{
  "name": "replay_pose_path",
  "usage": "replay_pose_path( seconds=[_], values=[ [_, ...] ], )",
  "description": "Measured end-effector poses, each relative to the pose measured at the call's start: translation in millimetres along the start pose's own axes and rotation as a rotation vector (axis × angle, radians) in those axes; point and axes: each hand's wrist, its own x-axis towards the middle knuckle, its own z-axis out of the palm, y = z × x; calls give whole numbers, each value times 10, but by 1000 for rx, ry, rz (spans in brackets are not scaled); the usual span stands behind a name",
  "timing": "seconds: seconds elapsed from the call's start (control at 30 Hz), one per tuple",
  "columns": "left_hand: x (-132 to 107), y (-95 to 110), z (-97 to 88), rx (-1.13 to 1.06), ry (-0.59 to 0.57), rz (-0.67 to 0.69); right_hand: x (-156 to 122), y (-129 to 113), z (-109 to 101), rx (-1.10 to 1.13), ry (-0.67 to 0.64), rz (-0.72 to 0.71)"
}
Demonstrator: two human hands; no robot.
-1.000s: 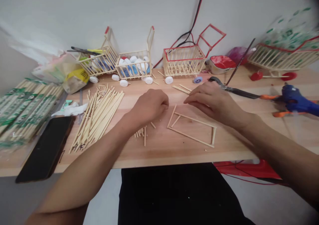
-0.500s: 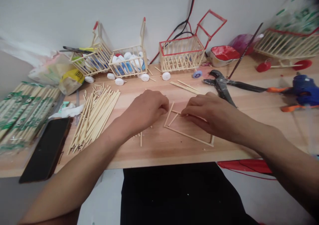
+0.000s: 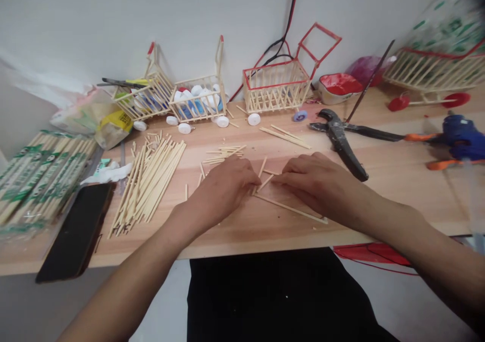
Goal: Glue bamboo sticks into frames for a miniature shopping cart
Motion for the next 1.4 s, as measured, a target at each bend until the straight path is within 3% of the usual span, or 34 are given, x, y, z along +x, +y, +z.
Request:
replay_pose_path(
  seconds=[0.2, 0.5, 0.73, 1.0, 1.07, 1.23, 1.4],
  values=[
    [13, -14, 12, -93, -2, -4, 67, -6, 101, -36, 78, -16],
    [25, -68, 11, -199, 84, -112, 206, -4, 127, -223, 14, -176],
    [11, -73, 15, -187, 61, -115, 221, 44, 146, -202, 9, -245],
    [-11, -72, -6, -206, 56, -114, 206, 52, 134, -142, 16, -222],
    [-13, -64, -16, -208, 55, -128, 186, 93, 94, -90, 53, -169],
    [-14, -30, -34, -213, 53, -148, 129, 217, -9, 103, 204, 131],
    [15, 4, 11, -207, 101, -185, 104, 222, 30, 162, 103, 265]
  ],
)
